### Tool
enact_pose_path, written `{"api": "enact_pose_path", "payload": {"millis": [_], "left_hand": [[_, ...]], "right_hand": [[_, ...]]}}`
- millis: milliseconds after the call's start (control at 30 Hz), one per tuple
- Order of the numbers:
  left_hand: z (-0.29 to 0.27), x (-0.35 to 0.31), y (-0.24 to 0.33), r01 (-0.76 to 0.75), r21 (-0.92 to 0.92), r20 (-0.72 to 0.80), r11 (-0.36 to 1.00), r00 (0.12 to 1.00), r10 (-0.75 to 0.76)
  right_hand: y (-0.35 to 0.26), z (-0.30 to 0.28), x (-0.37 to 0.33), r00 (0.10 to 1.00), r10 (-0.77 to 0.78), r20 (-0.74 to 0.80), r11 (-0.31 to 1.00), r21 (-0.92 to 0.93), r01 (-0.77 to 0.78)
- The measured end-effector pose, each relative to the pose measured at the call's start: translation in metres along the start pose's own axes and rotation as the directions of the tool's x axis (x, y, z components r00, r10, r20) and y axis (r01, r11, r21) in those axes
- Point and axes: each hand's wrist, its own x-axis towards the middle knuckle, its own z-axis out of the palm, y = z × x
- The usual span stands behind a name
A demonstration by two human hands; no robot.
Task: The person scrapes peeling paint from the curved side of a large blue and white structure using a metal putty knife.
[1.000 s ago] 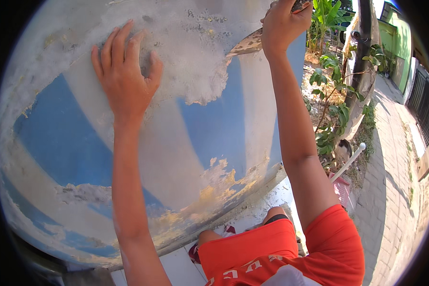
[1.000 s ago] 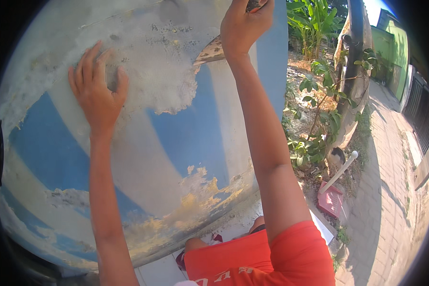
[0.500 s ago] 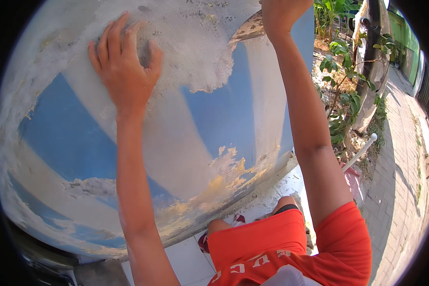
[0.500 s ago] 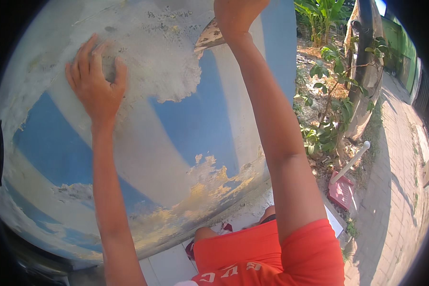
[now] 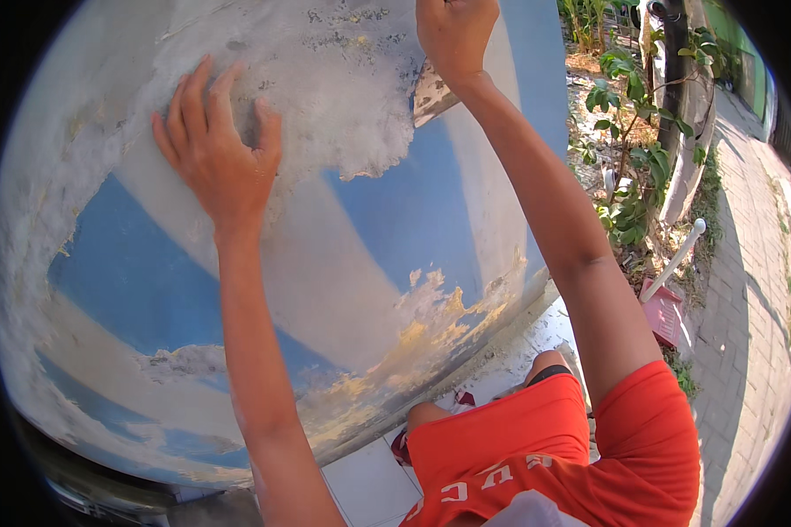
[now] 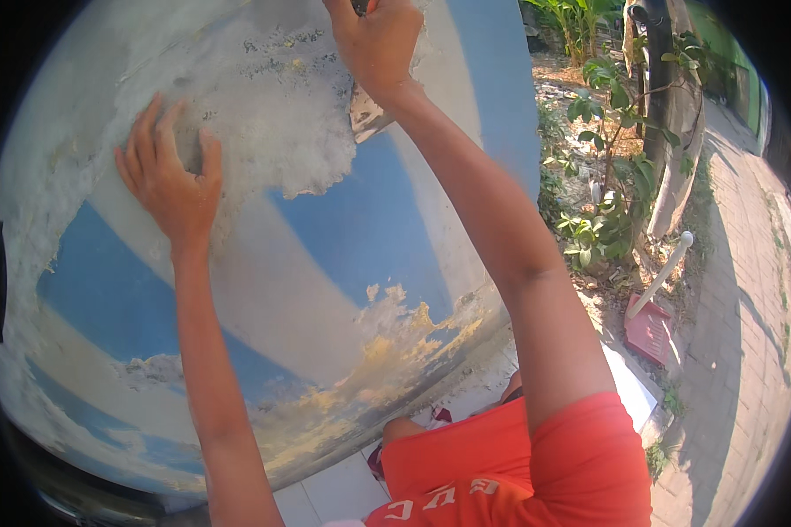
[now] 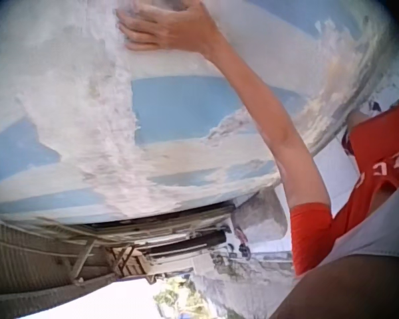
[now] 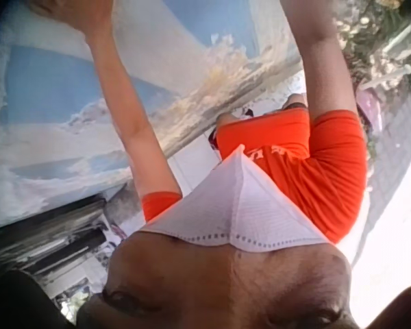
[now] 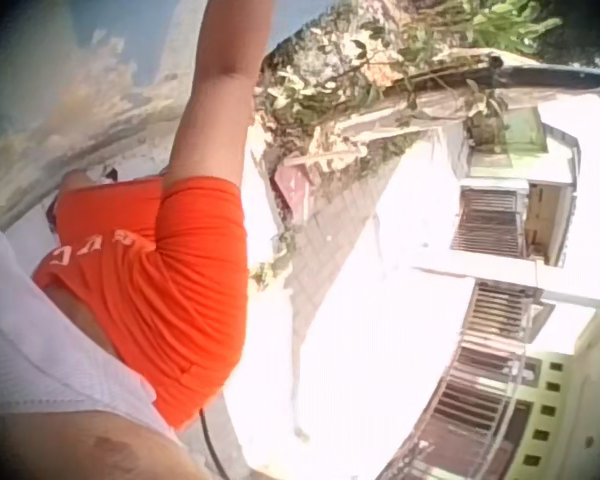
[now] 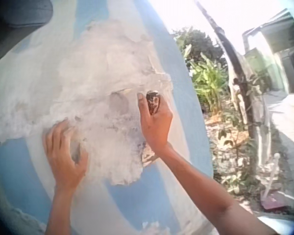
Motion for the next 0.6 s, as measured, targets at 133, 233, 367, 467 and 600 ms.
{"api": "enact_pose_path", "payload": {"millis": [133,233,367,467,600], "left_hand": [[-0.003,-0.002,-0.007,-0.018,0.036,0.015,0.999,1.000,0.017],[-0.001,-0.002,-0.004,-0.002,0.024,0.009,1.000,1.000,0.002],[0.001,-0.005,-0.004,-0.006,0.045,0.026,0.999,1.000,0.005],[0.000,-0.004,-0.005,-0.008,0.028,0.008,1.000,1.000,0.008],[-0.001,-0.002,-0.007,-0.019,0.023,-0.002,1.000,1.000,0.019]], "right_hand": [[-0.015,-0.022,0.041,0.998,0.052,0.024,0.981,0.188,-0.056],[-0.016,-0.002,0.046,0.992,-0.030,-0.120,0.987,0.154,0.048],[-0.008,-0.005,0.017,0.996,0.050,-0.080,0.986,0.163,-0.037],[-0.020,-0.007,0.035,0.985,0.039,-0.166,0.977,0.213,-0.003],[-0.014,0.000,0.014,0.993,-0.003,-0.116,0.995,0.096,0.015]]}}
